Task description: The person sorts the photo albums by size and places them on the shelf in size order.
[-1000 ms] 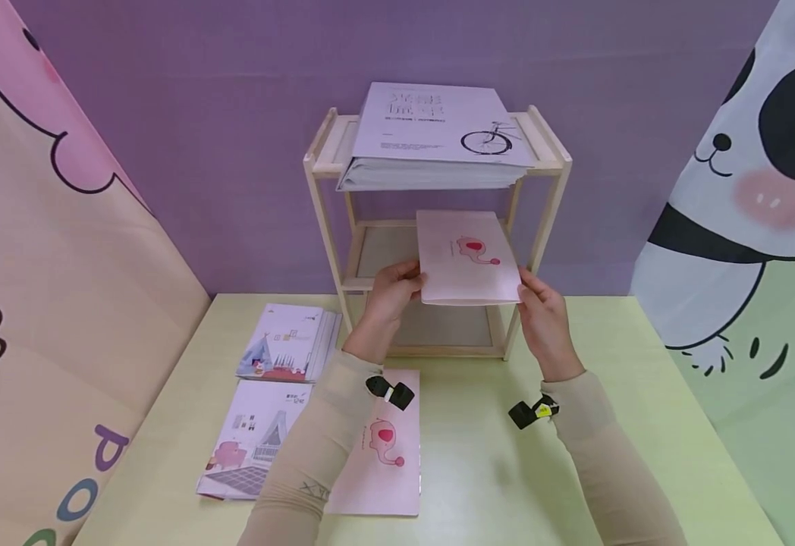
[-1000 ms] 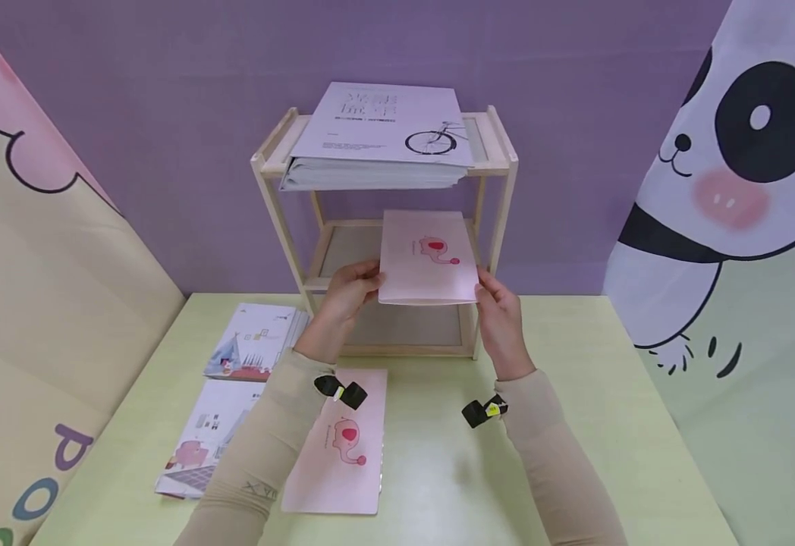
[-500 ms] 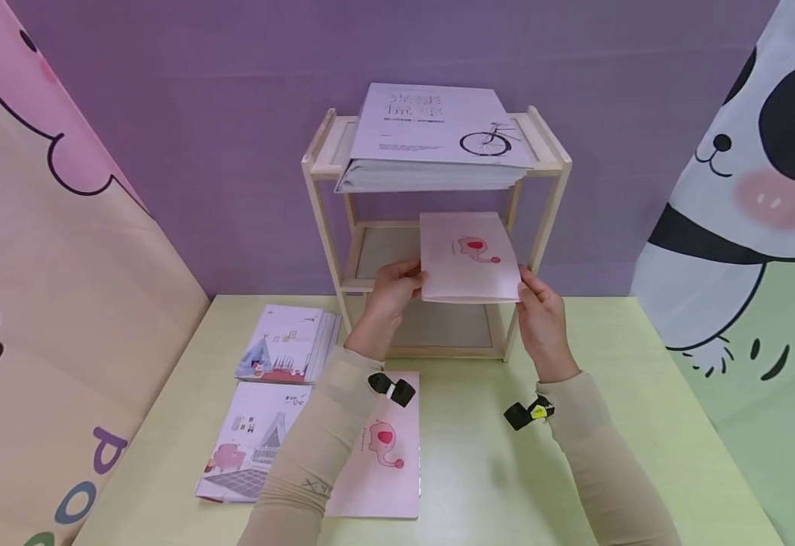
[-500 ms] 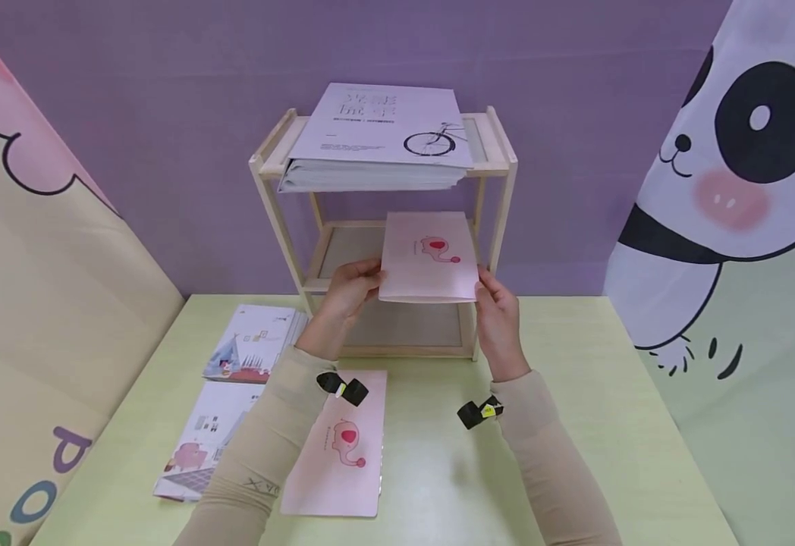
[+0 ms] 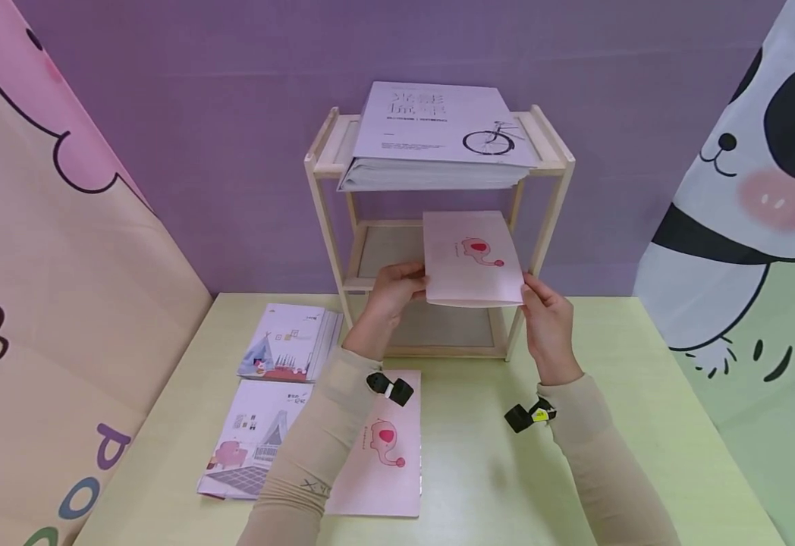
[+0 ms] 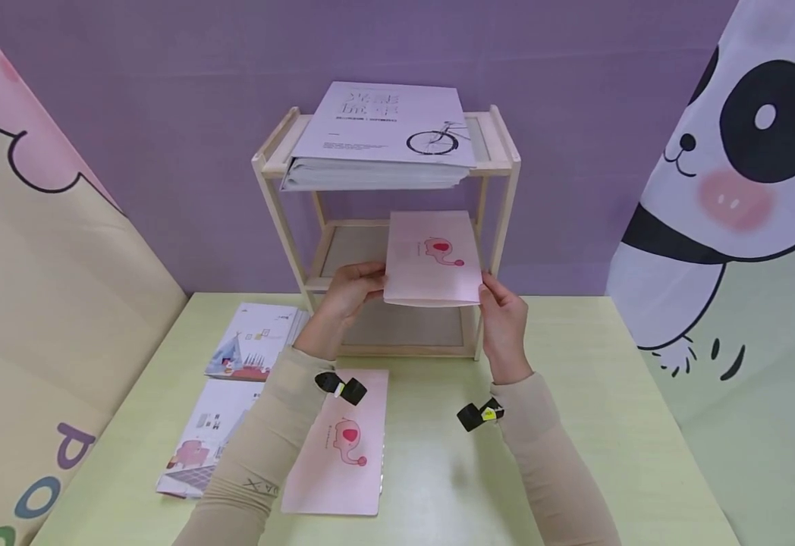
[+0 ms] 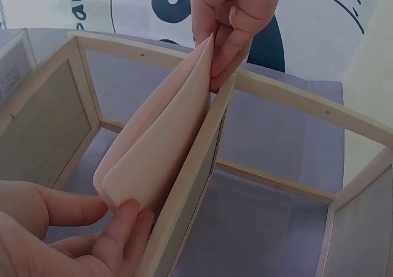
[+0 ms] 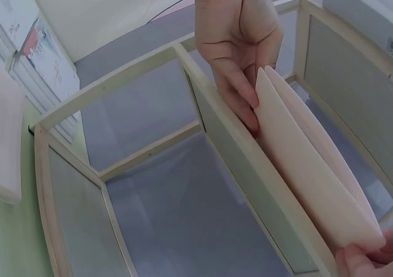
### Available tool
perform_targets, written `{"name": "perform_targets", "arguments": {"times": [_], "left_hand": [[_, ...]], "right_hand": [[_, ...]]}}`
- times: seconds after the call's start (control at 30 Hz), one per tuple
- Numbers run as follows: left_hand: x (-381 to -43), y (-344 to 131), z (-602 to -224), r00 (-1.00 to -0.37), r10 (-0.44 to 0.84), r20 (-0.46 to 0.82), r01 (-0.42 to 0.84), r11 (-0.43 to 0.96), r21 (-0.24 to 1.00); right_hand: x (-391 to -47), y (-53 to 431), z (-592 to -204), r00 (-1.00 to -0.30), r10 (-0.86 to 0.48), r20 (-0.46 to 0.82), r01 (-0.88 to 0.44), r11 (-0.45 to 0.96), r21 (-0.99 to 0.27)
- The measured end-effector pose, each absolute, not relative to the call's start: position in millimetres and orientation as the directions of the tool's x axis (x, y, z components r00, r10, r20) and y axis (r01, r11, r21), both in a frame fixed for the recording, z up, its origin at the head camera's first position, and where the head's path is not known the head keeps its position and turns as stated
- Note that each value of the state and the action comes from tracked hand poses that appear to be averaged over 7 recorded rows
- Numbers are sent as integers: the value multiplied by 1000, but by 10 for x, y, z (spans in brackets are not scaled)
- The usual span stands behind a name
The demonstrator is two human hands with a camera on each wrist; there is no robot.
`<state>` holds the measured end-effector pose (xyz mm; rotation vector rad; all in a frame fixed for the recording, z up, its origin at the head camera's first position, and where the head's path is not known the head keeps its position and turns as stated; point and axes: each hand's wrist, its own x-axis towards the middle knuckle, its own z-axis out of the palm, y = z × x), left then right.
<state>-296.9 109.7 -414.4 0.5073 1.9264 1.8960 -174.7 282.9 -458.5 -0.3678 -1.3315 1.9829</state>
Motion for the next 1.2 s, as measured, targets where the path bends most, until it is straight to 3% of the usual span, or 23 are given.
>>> {"name": "perform_targets", "arguments": {"times": [0.17, 0.4, 0.73, 0.97, 1.2], "left_hand": [[-2953, 1095, -4149, -858, 513, -20, -10, 21, 1000], [-2913, 1074, -4141, -858, 514, 4, 26, 37, 999], [-2851, 1085, -4148, -859, 508, 61, 135, 109, 985], [-2791, 1104, -4155, -879, 474, 62, 139, 129, 982], [-2754, 1119, -4174, -899, 430, 84, 156, 133, 979]], "right_hand": [[-1734, 2810, -4588, -664, 735, 135, -381, -178, -907], [-1689, 2794, -4608, -662, 740, 117, -351, -168, -921], [-1678, 2839, -4745, -642, 726, 247, -468, -116, -876], [-1681, 2837, -4691, -636, 759, 136, -375, -151, -915], [-1631, 2819, -4690, -655, 750, 95, -398, -235, -887]]}}
